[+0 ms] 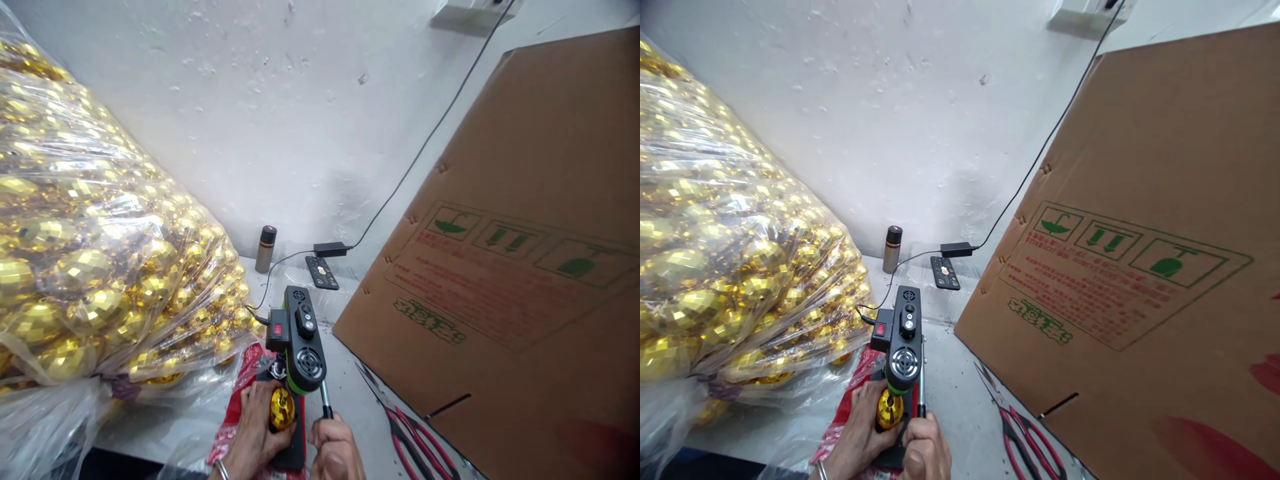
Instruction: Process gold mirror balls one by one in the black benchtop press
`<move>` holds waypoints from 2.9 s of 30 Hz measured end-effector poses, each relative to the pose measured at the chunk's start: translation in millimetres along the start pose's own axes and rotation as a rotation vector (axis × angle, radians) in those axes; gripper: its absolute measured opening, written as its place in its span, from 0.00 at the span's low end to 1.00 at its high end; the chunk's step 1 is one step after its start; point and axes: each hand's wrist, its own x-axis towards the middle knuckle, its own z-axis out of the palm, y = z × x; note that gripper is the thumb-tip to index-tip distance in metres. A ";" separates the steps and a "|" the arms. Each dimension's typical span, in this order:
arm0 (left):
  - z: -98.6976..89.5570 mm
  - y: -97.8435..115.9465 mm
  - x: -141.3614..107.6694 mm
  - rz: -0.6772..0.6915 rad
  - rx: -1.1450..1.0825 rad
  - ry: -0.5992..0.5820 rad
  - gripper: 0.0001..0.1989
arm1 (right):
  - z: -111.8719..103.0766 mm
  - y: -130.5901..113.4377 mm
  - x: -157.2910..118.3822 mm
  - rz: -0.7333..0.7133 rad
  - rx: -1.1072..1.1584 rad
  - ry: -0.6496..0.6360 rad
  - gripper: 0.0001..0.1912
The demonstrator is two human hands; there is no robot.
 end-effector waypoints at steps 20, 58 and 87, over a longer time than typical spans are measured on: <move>-3.4 5.0 1.2 -0.011 0.014 -0.004 0.26 | -1.5 -3.5 28.4 -0.167 -0.070 -0.060 0.21; -40.5 -17.7 -4.8 -0.485 -0.607 0.175 0.35 | -5.0 -39.6 60.7 0.032 0.040 -0.162 0.17; 0.9 -13.2 -4.4 0.148 0.164 0.077 0.22 | -4.7 -47.1 42.4 0.120 0.014 -0.128 0.19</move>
